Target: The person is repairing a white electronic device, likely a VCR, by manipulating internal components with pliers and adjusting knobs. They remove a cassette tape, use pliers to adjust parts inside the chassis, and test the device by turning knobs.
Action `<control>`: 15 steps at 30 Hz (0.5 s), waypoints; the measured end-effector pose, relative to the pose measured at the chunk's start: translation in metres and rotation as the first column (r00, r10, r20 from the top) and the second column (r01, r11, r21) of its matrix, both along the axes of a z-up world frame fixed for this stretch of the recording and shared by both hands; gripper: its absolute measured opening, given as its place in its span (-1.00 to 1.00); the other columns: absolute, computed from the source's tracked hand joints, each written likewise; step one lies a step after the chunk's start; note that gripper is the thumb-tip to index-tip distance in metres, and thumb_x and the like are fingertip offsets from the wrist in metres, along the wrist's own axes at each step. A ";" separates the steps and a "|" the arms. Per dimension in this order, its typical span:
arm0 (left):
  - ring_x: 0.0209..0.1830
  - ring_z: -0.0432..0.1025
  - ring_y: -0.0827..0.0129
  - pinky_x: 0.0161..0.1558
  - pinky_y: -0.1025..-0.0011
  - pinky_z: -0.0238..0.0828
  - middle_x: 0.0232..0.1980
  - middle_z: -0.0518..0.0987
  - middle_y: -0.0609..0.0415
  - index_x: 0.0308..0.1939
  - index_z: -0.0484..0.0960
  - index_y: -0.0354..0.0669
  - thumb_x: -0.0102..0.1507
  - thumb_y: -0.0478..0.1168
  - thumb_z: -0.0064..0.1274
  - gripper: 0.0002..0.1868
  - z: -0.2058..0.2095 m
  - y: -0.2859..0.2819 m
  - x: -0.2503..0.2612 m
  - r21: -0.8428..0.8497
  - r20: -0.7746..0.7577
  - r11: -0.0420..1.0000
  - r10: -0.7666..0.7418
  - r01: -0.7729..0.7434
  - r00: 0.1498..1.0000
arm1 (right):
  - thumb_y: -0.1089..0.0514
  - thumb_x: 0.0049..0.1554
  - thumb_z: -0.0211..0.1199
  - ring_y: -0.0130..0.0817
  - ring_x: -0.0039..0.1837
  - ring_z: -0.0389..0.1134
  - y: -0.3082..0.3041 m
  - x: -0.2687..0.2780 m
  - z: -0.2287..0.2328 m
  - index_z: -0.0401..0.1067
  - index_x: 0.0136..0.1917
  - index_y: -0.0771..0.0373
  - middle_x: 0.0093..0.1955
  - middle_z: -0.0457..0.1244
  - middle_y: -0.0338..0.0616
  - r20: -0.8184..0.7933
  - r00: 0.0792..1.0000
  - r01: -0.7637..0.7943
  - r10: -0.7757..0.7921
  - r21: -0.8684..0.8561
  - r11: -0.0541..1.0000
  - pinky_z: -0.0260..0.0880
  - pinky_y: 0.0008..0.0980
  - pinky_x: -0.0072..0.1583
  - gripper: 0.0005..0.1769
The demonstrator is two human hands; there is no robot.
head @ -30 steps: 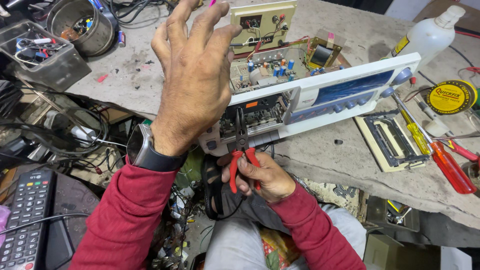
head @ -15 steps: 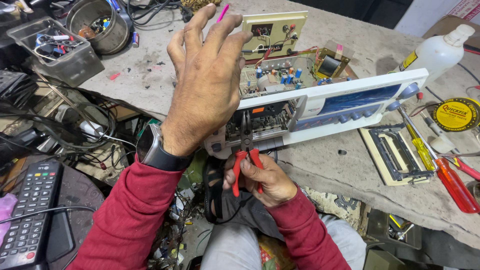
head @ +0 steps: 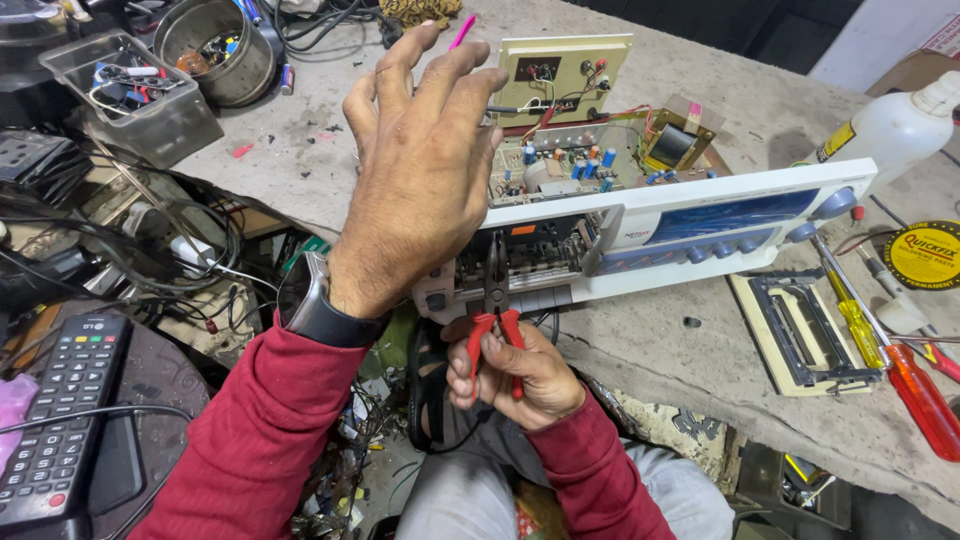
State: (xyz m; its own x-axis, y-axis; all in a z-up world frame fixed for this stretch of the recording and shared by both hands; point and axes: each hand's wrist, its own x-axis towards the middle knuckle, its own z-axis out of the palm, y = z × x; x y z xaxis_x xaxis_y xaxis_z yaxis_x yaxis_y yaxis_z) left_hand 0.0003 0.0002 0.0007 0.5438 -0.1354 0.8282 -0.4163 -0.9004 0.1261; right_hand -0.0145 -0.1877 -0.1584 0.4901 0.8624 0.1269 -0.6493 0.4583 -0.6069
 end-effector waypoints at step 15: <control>0.58 0.06 -0.10 0.47 -0.10 -0.14 0.47 0.38 -0.12 0.44 0.37 -0.24 0.36 -0.31 0.14 -0.44 -0.001 -0.001 0.002 -0.055 -0.064 0.997 -0.050 0.047 0.997 | 0.34 0.15 0.22 -0.54 -0.27 0.06 0.035 -0.037 0.025 0.27 -0.07 0.22 -0.30 0.06 -0.32 -0.025 0.972 0.231 -0.235 -0.111 0.967 0.04 -0.48 -0.25 -0.85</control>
